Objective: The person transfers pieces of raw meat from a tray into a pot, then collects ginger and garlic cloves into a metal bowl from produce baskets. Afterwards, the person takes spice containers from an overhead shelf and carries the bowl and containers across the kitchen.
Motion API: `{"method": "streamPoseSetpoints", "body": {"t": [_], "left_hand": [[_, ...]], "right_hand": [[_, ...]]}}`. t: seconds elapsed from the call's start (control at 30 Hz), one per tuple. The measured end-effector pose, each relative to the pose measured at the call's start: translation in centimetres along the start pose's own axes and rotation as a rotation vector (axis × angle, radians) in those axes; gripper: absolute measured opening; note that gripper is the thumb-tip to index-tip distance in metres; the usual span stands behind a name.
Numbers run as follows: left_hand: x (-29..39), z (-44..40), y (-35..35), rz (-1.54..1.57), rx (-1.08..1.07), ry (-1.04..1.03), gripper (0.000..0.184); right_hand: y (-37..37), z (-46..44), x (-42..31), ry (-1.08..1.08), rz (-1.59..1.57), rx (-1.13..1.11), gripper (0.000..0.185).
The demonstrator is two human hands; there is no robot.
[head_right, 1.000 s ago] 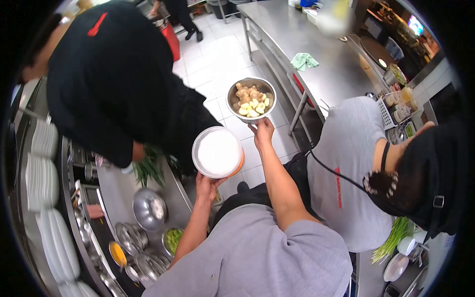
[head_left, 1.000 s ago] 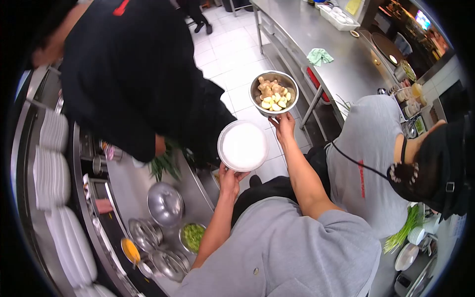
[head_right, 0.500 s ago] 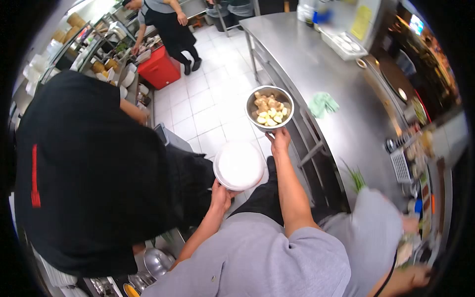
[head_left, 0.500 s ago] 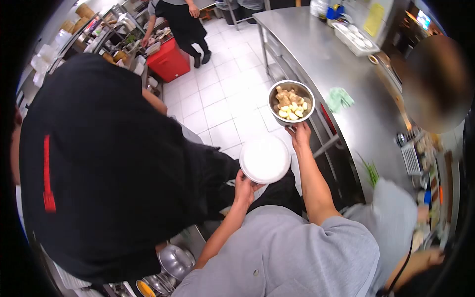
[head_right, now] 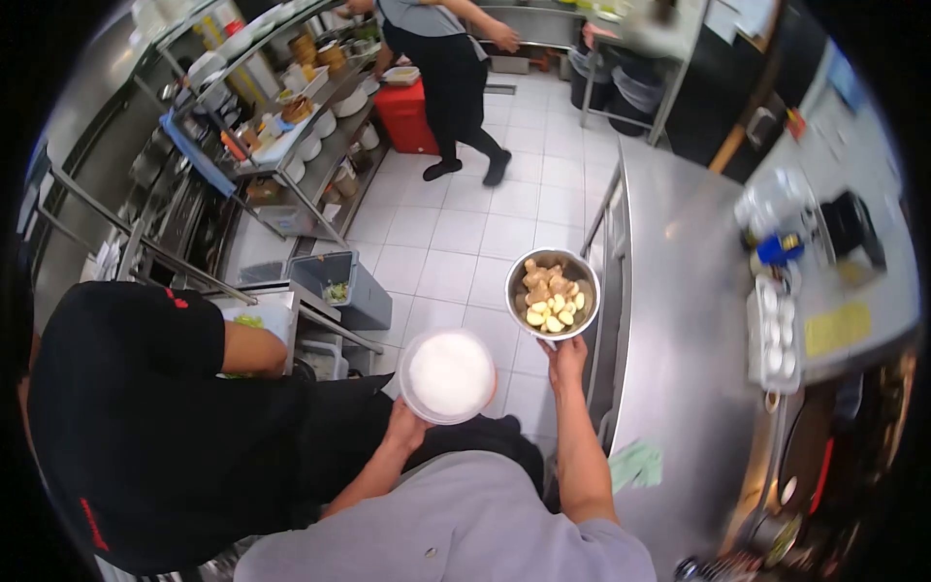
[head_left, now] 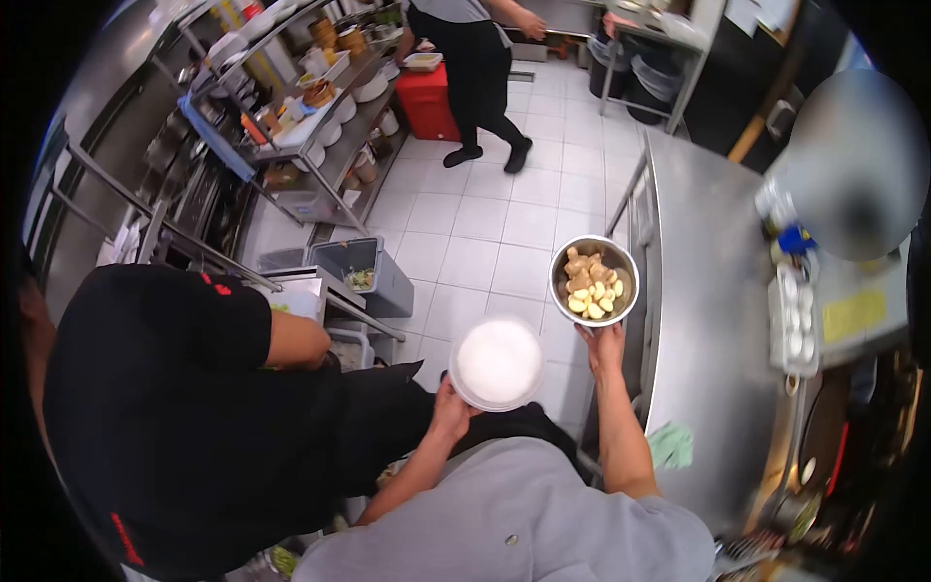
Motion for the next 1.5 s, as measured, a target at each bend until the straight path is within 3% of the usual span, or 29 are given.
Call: {"method": "streamPoseSetpoints", "body": {"t": [0.17, 0.27, 0.33, 0.73, 0.83, 1.0, 1.3, 1.5], "left_hand": [[5.7, -5.5, -1.4, 0.066, 0.08, -0.187, 0.027], [10.1, -8.9, -2.2, 0.171, 0.204, -0.223, 0.027], [10.6, -12.8, 0.9, 0.197, 0.15, -0.212, 0.033], [22.7, -22.1, 2.0, 0.35, 0.45, -0.349, 0.04], [22.3, -24.8, 4.7, 0.44, 0.519, -0.389, 0.039], [24.5, -26.7, 2.9, 0.554, 0.661, -0.506, 0.034], [26.0, -29.6, 2.7, 0.771, 0.842, -0.606, 0.027], [27.5, -31.3, 5.6, 0.773, 0.824, -0.643, 0.029]], "right_hand": [[-5.9, -7.2, 0.9, -0.08, 0.05, -0.1, 0.036], [-9.9, -10.8, 1.7, -0.109, 0.077, -0.192, 0.042], [-12.7, -13.4, 2.9, -0.168, 0.091, -0.238, 0.043], [-31.3, -25.9, 7.1, -0.417, 0.238, -0.475, 0.034], [-33.9, -29.5, 10.4, -0.468, 0.304, -0.558, 0.033], [-40.6, -34.4, 12.4, -0.588, 0.36, -0.728, 0.026], [-48.1, -37.7, 16.4, -0.736, 0.469, -0.805, 0.019], [-50.6, -39.3, 19.6, -0.762, 0.553, -0.841, 0.02]]}}
Point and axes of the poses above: each hand's wrist, its own z-axis away from the middle knuckle, its own y-axis out of the back of the hand, x = y × z, the point moved 2 cm from there along -z, towards the middle knuckle
